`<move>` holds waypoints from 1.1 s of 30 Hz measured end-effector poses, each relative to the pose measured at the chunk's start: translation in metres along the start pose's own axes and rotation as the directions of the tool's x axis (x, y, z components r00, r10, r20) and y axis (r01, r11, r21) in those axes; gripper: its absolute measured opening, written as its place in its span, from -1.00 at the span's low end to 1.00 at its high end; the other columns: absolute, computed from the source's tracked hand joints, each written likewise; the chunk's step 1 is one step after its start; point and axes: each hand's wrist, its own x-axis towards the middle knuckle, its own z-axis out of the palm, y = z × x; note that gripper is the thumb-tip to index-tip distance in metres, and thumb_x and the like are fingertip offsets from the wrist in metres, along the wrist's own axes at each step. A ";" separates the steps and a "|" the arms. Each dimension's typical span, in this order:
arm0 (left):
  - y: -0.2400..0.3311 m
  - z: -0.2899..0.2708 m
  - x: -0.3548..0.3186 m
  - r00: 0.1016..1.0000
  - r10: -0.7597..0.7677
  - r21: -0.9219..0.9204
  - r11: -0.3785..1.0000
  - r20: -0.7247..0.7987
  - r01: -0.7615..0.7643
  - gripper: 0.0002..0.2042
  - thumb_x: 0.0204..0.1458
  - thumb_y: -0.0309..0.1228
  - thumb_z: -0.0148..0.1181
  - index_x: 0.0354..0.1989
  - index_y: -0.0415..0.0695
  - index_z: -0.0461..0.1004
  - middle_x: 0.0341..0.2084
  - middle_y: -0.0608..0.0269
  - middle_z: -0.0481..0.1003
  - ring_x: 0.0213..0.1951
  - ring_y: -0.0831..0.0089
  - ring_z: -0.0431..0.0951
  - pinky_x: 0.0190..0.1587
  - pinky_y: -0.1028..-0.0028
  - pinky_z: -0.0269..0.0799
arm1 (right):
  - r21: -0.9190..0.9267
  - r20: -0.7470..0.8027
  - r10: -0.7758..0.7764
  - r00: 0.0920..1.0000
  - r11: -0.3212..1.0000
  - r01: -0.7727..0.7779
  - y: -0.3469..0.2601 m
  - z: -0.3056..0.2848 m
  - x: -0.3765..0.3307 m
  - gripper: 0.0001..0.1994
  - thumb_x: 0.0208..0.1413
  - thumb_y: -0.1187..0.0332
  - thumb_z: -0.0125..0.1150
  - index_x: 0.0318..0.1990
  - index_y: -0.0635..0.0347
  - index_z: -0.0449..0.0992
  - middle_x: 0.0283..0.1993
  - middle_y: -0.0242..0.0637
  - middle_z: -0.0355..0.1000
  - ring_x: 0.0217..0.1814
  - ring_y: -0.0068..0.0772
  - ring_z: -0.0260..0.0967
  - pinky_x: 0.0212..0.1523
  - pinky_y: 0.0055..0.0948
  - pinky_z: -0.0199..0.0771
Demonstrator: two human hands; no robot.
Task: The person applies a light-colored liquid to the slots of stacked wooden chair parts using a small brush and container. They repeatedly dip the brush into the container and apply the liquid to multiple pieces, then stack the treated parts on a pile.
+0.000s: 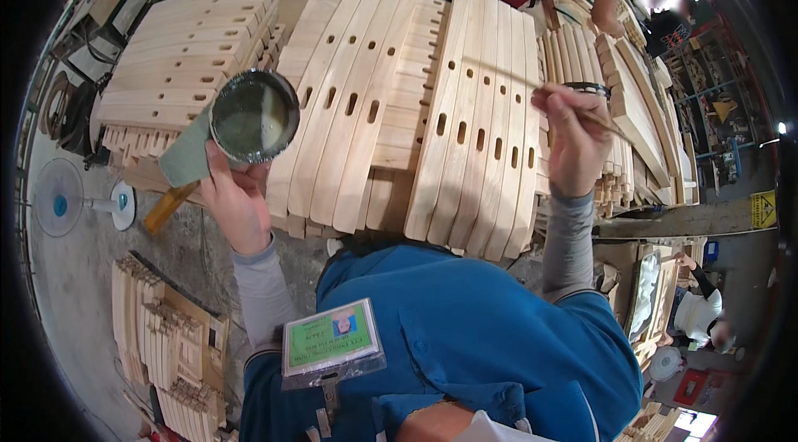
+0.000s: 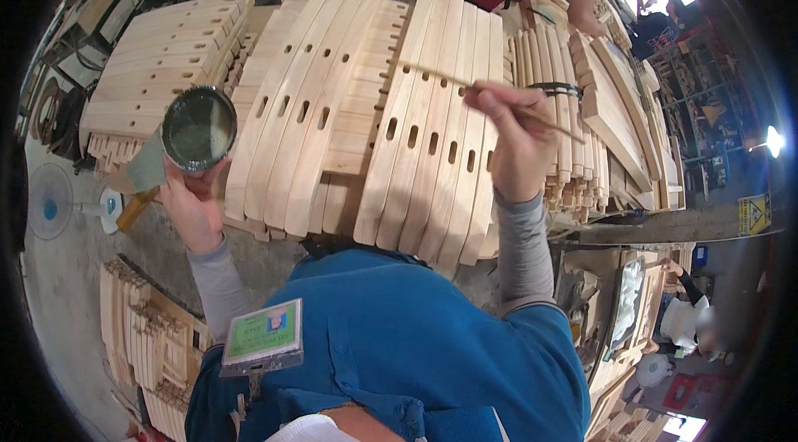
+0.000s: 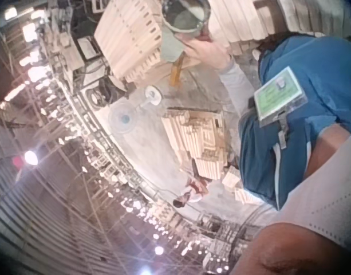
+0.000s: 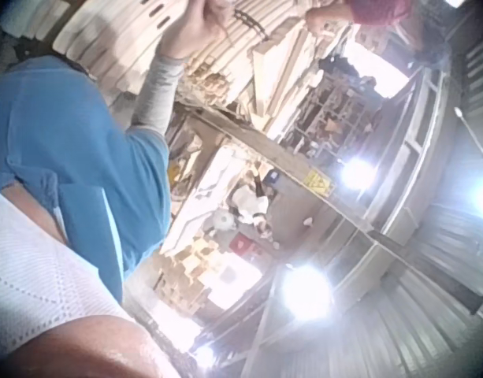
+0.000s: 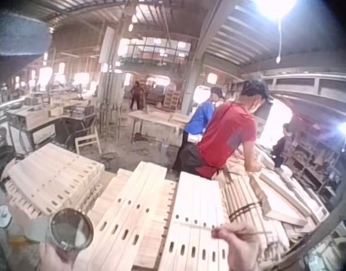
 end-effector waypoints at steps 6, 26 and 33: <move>-0.009 0.003 0.008 0.998 0.049 0.001 0.999 0.032 -0.049 -0.71 0.12 -0.34 -0.12 -0.07 -0.26 0.26 -0.22 0.15 0.42 -0.32 0.45 0.51 -0.42 0.50 0.54 | 0.031 0.134 -0.051 0.990 0.998 0.048 -0.010 0.016 0.008 -0.94 -0.03 0.64 0.04 -0.36 0.39 0.35 -0.32 0.00 0.41 -0.31 -0.21 0.45 -0.22 -0.33 0.52; -0.002 0.050 -0.044 0.868 0.445 0.459 0.737 0.222 -0.496 -0.74 0.14 -0.38 -0.17 -0.17 -0.35 0.33 -0.33 0.19 0.43 -0.34 0.56 0.45 -0.40 0.61 0.45 | 0.035 0.506 -0.183 0.843 0.981 0.192 0.006 0.069 -0.022 -0.88 -0.07 0.65 0.10 -0.36 0.36 0.33 -0.38 -0.09 0.44 -0.34 -0.42 0.43 -0.35 -0.56 0.46; 0.000 0.048 -0.051 0.842 0.497 0.564 0.642 0.210 -0.520 -0.73 0.14 -0.38 -0.15 -0.33 -0.35 0.43 -0.49 0.25 0.46 -0.46 0.60 0.44 -0.44 0.62 0.40 | 0.068 0.543 -0.204 0.815 0.977 0.200 0.003 0.061 -0.032 -0.88 -0.09 0.66 0.12 -0.38 0.38 0.33 -0.39 -0.08 0.44 -0.33 -0.39 0.43 -0.36 -0.55 0.46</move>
